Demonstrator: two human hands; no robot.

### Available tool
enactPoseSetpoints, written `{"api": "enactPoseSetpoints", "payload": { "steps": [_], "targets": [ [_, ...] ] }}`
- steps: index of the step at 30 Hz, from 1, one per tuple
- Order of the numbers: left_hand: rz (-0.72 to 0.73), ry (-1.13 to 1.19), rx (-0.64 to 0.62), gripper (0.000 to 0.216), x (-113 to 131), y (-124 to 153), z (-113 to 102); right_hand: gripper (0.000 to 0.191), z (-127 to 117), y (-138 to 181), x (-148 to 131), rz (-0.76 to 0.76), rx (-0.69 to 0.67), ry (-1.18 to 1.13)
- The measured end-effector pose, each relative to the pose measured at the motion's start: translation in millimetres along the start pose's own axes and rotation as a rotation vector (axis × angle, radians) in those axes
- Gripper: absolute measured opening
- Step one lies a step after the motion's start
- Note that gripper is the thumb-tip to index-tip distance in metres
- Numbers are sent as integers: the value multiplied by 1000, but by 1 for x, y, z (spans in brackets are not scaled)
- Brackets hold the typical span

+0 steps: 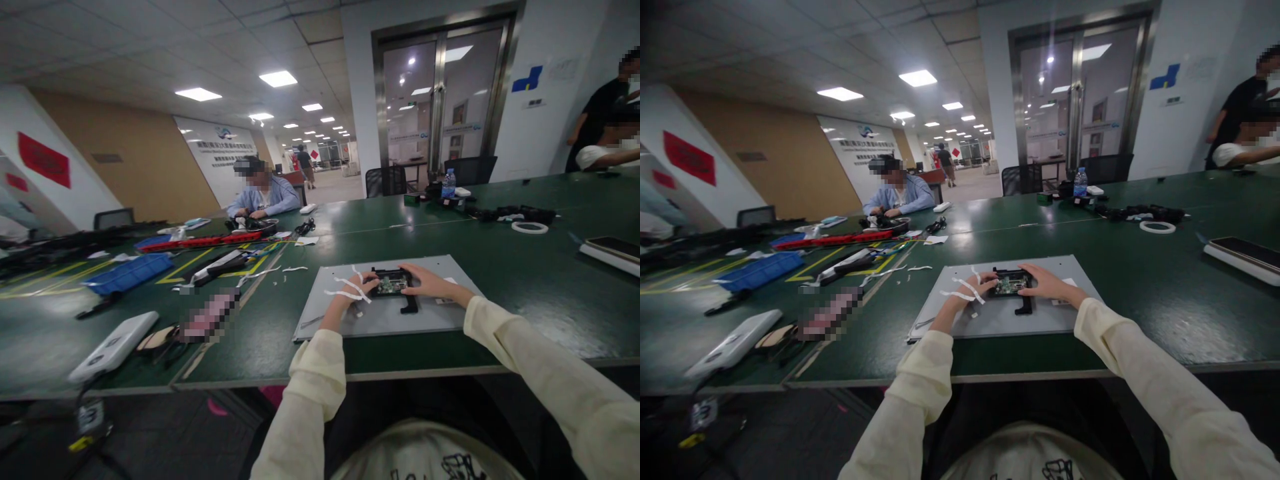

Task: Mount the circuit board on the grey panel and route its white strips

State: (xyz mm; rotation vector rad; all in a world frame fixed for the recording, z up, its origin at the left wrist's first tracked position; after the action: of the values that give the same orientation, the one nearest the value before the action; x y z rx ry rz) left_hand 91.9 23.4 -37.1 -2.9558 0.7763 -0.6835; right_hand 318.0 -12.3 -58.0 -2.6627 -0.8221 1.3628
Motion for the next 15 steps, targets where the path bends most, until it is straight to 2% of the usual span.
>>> {"api": "enactPoseSetpoints", "payload": {
  "steps": [8,15],
  "targets": [
    [41,-7,-22,36,-1,3,-2,88,-2,4,-4,-4,6,-49],
    [53,-153,-91,55,4,10,0,84,-2,2,-2,-6,8,-30]
  ]
}}
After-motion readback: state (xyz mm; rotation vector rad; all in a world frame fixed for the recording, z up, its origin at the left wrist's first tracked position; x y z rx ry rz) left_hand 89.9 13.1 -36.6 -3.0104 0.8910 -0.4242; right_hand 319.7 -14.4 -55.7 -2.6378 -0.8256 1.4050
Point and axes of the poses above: each hand's wrist, its own y-axis away from the middle knuckle, its own z-axis out of the palm, x = y × z, the point moved 5 cm from there along -y, towards the middle knuckle, and after that the axes turned 15 degrees about -y, right-handed, at the moved point
